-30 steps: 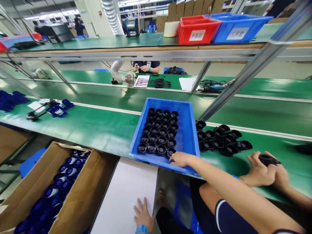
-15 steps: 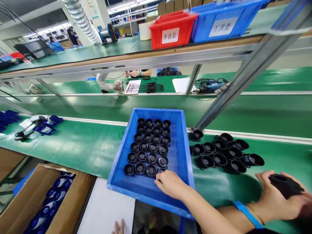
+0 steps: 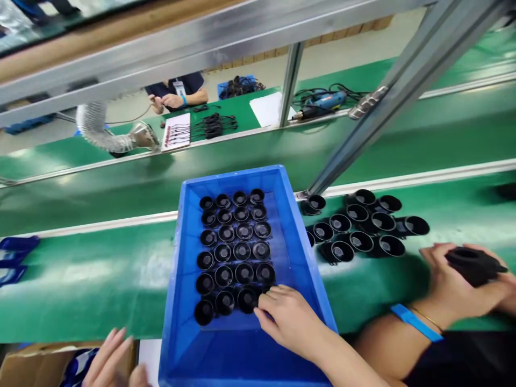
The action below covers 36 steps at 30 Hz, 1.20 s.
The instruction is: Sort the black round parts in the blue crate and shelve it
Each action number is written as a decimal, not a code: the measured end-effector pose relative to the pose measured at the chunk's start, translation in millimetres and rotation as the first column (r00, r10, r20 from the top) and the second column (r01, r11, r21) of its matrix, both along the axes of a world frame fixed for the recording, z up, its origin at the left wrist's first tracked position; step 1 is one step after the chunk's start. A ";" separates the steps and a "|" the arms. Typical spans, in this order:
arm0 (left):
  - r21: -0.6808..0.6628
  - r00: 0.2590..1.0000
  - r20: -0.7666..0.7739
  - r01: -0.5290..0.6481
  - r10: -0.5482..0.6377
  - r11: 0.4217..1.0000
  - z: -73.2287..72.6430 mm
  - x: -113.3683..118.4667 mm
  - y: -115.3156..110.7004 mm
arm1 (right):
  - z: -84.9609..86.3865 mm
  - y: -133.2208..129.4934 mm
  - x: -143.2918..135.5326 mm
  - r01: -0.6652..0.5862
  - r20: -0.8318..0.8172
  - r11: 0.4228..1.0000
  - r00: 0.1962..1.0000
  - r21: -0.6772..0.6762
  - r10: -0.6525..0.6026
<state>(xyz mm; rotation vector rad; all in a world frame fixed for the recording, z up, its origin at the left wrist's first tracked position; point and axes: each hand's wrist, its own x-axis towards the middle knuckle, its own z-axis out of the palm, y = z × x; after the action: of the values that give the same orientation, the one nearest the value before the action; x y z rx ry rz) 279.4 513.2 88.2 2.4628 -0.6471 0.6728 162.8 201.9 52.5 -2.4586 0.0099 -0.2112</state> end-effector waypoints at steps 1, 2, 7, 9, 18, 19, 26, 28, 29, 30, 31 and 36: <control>0.092 0.983 -0.021 0.182 -0.181 0.979 8.0 15.5 -21.6 | 4.5 -1.3 -3.5 0.075 0.134 0.996 0.988 0.055 -0.081; 0.182 0.940 -0.081 0.341 -0.331 0.923 12.9 27.4 -51.8 | 8.5 -2.1 -8.1 0.138 0.242 0.984 0.957 0.113 -0.162; 0.486 0.597 -0.309 0.768 -0.740 0.417 -8.5 62.4 -239.9 | 11.6 4.8 -37.3 0.237 0.327 0.935 0.890 0.265 -0.318; 0.526 0.511 -0.360 0.802 -0.781 0.283 -30.0 78.6 -289.9 | 8.5 8.7 -45.4 0.226 0.280 0.933 0.910 0.280 -0.304; 0.565 0.429 -0.484 0.818 -0.763 0.102 -67.7 98.9 -312.5 | 11.7 9.8 -60.3 0.249 0.197 0.830 0.900 0.499 -0.388; 0.565 0.431 -0.489 0.819 -0.758 0.101 -67.3 96.6 -313.0 | 11.7 10.2 -59.8 0.251 0.195 0.827 0.899 0.503 -0.392; 0.584 0.476 -0.467 0.799 -0.745 0.145 -78.9 102.0 -327.3 | 9.0 12.6 -49.9 0.281 0.209 0.836 0.886 0.471 -0.415; 0.541 0.449 -0.449 0.824 -0.772 0.165 -82.1 105.1 -321.0 | 8.7 12.6 -50.4 0.293 0.224 0.829 0.872 0.476 -0.436; 0.514 0.445 -0.430 0.836 -0.786 0.193 -82.1 105.0 -316.3 | 8.7 12.7 -51.8 0.300 0.236 0.826 0.862 0.477 -0.449; 0.479 0.453 -0.396 0.844 -0.799 0.242 -80.3 103.1 -311.5 | 8.6 13.0 -53.8 0.307 0.249 0.825 0.852 0.475 -0.461; 0.431 0.475 -0.344 0.846 -0.810 0.313 -76.4 99.2 -307.7 | 8.5 13.6 -56.2 0.316 0.259 0.824 0.844 0.470 -0.471; 0.179 0.501 -0.165 0.862 -0.850 0.474 -26.2 55.0 -331.8 | 7.1 17.9 -65.5 0.324 0.292 0.828 0.824 0.458 -0.485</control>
<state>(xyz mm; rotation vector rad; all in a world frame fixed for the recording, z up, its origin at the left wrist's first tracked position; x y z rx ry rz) 334.4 181.5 62.0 1.9040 -1.8598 0.0942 97.3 219.8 59.6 -1.9429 0.3813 -0.8216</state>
